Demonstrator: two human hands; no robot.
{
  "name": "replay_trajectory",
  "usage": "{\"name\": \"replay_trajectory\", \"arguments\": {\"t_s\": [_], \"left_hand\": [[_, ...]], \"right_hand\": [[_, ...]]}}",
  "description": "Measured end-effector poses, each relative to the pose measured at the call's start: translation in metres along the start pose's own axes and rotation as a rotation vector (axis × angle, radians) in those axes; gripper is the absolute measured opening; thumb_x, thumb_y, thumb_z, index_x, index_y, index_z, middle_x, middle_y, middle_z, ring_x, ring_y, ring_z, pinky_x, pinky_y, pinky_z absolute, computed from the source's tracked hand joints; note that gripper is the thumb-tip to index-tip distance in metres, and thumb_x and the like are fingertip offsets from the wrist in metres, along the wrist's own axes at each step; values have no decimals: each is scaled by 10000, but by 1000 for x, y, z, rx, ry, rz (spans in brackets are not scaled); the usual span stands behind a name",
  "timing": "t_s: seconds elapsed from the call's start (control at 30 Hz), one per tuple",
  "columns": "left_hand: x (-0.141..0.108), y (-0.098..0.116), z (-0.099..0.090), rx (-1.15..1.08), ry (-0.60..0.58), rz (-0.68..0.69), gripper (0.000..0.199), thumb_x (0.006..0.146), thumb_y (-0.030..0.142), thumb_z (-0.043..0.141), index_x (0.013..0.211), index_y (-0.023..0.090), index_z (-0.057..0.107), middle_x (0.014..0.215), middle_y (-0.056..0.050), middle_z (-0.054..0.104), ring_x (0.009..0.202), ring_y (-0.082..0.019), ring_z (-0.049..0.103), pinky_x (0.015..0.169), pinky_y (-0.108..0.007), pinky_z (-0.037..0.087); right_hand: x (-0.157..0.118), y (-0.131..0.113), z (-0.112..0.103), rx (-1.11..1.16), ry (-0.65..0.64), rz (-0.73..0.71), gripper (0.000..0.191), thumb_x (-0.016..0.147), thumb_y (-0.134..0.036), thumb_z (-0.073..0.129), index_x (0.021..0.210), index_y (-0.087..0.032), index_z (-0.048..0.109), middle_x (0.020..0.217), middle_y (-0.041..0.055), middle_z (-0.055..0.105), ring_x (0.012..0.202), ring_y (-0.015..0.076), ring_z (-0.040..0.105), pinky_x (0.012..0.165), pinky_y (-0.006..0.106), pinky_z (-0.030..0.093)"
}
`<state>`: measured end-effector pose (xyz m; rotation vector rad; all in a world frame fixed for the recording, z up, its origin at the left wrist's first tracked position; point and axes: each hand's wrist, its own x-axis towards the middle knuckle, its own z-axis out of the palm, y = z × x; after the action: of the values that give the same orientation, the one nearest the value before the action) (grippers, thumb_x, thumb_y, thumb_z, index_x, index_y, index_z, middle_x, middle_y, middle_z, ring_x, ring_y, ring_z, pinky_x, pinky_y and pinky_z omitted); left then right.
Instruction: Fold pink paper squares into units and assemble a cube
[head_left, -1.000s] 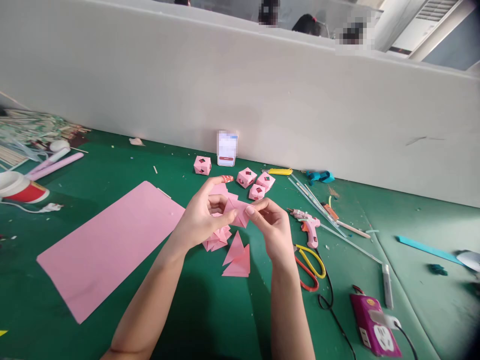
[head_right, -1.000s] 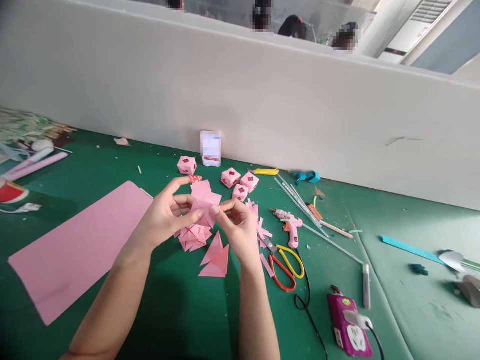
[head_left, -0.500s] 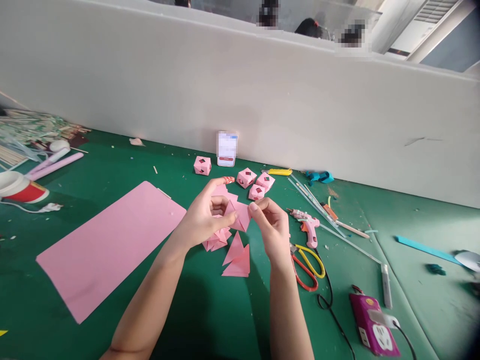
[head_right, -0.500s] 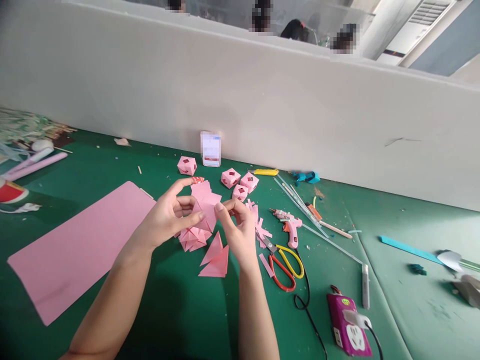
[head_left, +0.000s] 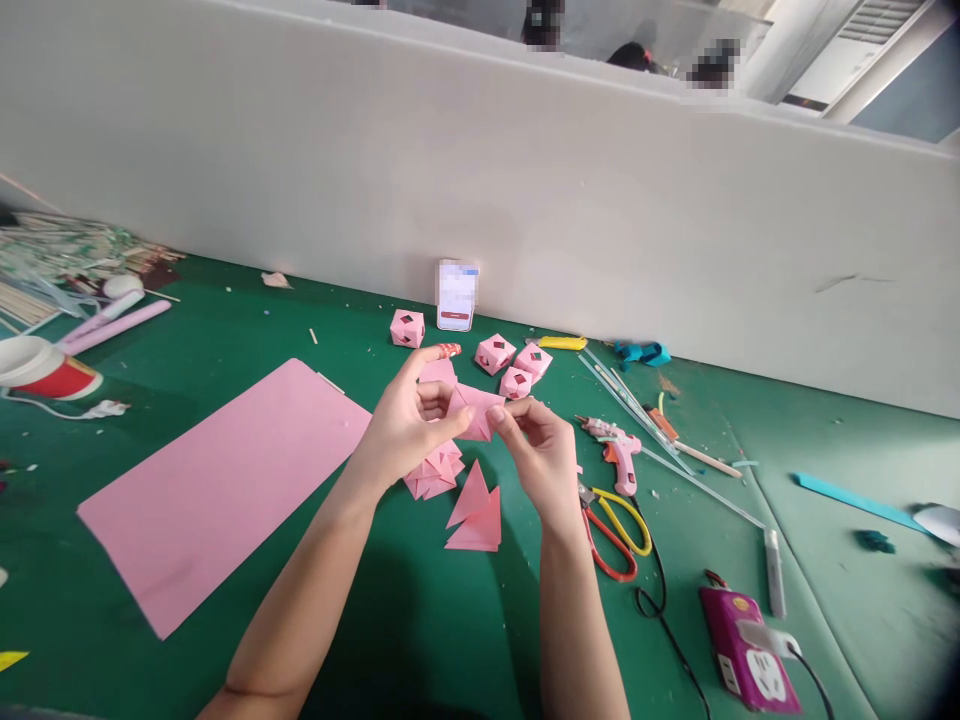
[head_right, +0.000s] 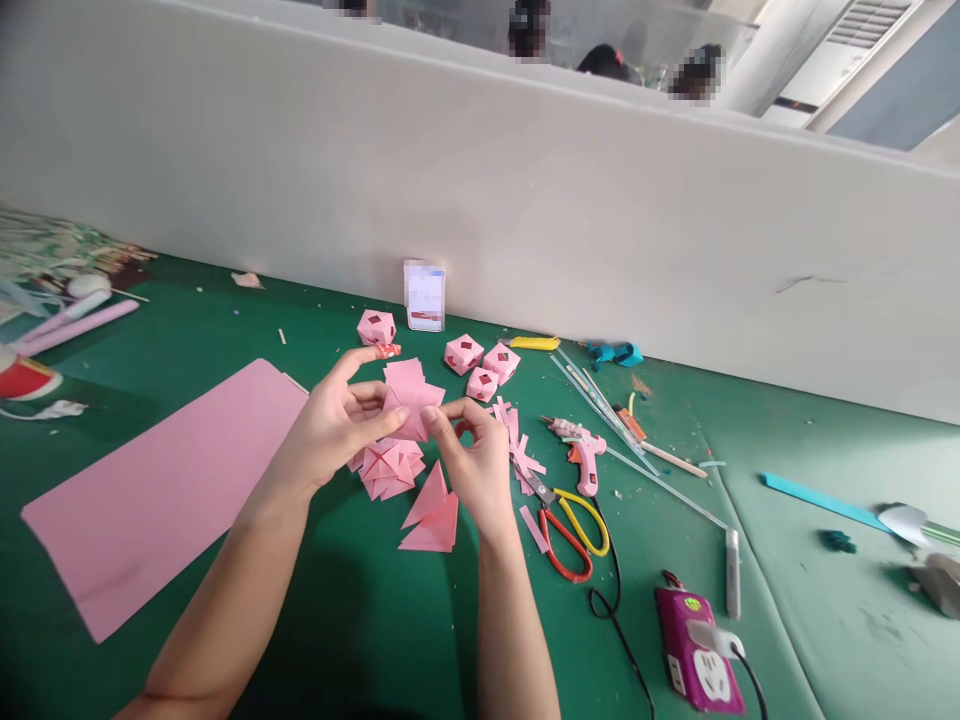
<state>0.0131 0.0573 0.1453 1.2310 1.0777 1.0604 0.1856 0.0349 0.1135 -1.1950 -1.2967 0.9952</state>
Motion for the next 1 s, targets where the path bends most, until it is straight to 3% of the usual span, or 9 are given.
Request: {"name": "replay_trajectory", "arguments": {"t_s": [0.2,0.47,0.77,1.0], "left_hand": [[3,-2,-4,-11,32,-10,687,747,232,800,1360,237,490,713,65,578,584,-97,575,520,-204,463],[4,-2,-6,-33,12,-35,680,739,155,767,1358,236,496,688,72,585,594,-91,557,510,-186,417],[4,0,-8,-58,25,-49,711,721,164,797,1361,219,494,694,67,600,625,-112,613,576,-214,485],[4,2,-10,-58,64,-64,696,748,231,811,1367,214,493,726,53,616,653,-123,642,593,-226,510]], "right_hand": [[1,0,-1,-84,-88,45,329,915,-503,685,759,-213,701,745,15,684,688,164,553,649,307,412],[-1,-3,-1,-164,-75,12,302,922,-476,693,756,-223,708,736,8,693,687,166,566,659,311,399],[-2,-5,2,-192,-92,-27,295,933,-425,693,721,-219,688,719,0,688,695,161,567,690,309,415],[-4,-12,-1,-180,-162,39,278,950,-434,663,809,-212,753,750,4,711,706,160,590,674,293,430]]}}
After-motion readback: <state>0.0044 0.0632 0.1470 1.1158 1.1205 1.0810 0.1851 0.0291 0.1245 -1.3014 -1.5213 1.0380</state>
